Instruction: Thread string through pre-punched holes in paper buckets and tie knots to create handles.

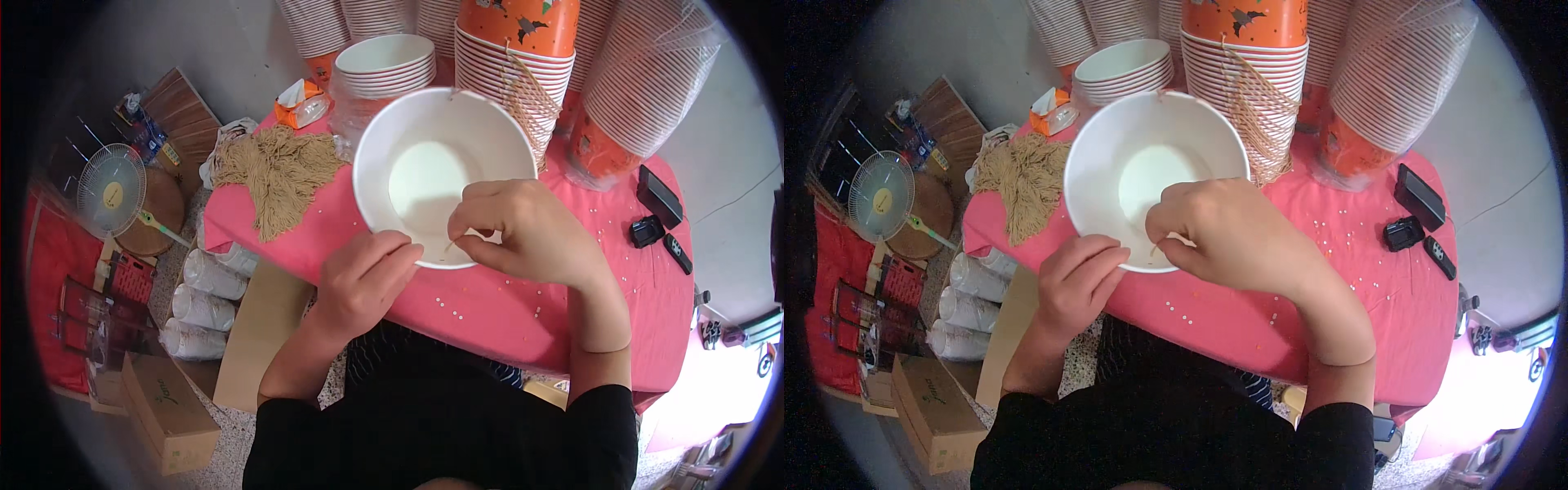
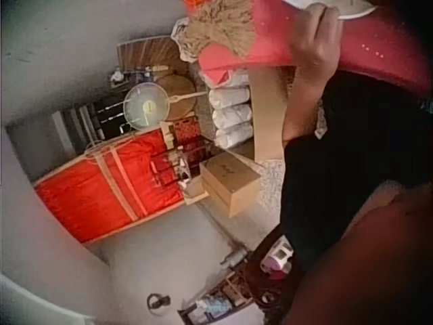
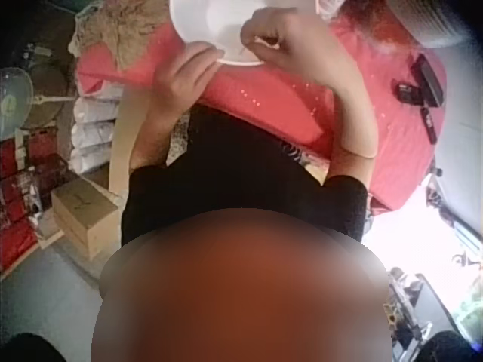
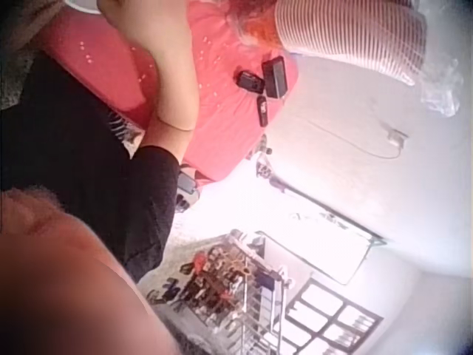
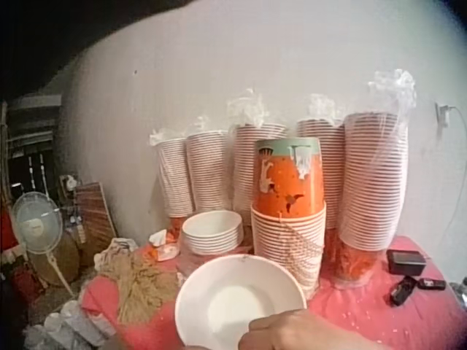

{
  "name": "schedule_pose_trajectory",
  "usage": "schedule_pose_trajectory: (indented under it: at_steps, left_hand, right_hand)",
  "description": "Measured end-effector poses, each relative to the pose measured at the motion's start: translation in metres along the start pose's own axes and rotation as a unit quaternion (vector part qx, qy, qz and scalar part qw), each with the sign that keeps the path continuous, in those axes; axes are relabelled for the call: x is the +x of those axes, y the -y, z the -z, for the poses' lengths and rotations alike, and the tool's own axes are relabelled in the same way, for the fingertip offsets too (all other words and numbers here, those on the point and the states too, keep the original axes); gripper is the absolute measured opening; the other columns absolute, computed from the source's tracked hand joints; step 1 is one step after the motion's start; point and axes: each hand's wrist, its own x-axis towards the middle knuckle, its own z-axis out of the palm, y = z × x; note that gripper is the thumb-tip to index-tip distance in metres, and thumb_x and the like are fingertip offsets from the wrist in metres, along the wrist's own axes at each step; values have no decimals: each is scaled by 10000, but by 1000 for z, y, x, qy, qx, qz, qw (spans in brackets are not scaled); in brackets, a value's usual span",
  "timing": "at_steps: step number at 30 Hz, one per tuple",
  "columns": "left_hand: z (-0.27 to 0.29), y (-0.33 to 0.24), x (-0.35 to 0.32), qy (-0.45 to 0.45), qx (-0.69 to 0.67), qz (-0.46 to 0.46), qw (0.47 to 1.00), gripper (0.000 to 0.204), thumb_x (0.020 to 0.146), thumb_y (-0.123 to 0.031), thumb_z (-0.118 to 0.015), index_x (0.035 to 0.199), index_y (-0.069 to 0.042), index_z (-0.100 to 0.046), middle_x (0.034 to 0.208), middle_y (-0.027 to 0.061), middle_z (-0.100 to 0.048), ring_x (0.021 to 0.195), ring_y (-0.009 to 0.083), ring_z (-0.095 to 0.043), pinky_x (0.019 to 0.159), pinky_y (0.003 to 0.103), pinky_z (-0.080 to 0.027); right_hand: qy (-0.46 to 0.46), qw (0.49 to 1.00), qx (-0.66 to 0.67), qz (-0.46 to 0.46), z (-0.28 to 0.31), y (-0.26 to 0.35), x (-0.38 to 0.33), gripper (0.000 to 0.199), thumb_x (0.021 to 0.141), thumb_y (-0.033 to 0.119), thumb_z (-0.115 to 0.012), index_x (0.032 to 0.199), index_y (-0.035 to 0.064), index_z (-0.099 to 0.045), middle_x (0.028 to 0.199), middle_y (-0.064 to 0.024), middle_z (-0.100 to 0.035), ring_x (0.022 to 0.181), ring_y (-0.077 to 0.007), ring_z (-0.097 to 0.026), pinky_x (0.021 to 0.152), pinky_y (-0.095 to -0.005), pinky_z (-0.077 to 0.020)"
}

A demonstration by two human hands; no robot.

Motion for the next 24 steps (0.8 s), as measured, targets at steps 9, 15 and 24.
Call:
schedule_pose_trajectory:
  at_steps: [9,15,24]
  left_hand:
    - [5,-1,-8,-50,90,-117,988,309,653,-28,-677,961,-13,-699,991,72,-630,676,165,-578,542,264,-470]
    - [6,-4,-4,-54,82,-129,987,310,647,-36,-676,955,-13,-698,1004,75,-630,670,160,-579,533,263,-469]
    - [9,-6,-3,-56,90,-134,985,306,661,-32,-679,966,-11,-694,1011,78,-626,667,165,-580,537,266,-472]
  right_hand:
    - [-4,998,-57,32,3,21,-4,81,762,91,-639,725,39,-589,700,-111,-566,664,-335,-602,594,-452,-468]
    - [-7,997,-68,40,4,25,-6,108,758,86,-631,694,33,-563,680,-111,-555,651,-329,-599,581,-445,-468]
    - [4,996,-72,49,3,26,-6,105,745,73,-623,677,38,-550,669,-105,-543,646,-319,-595,578,-437,-468]
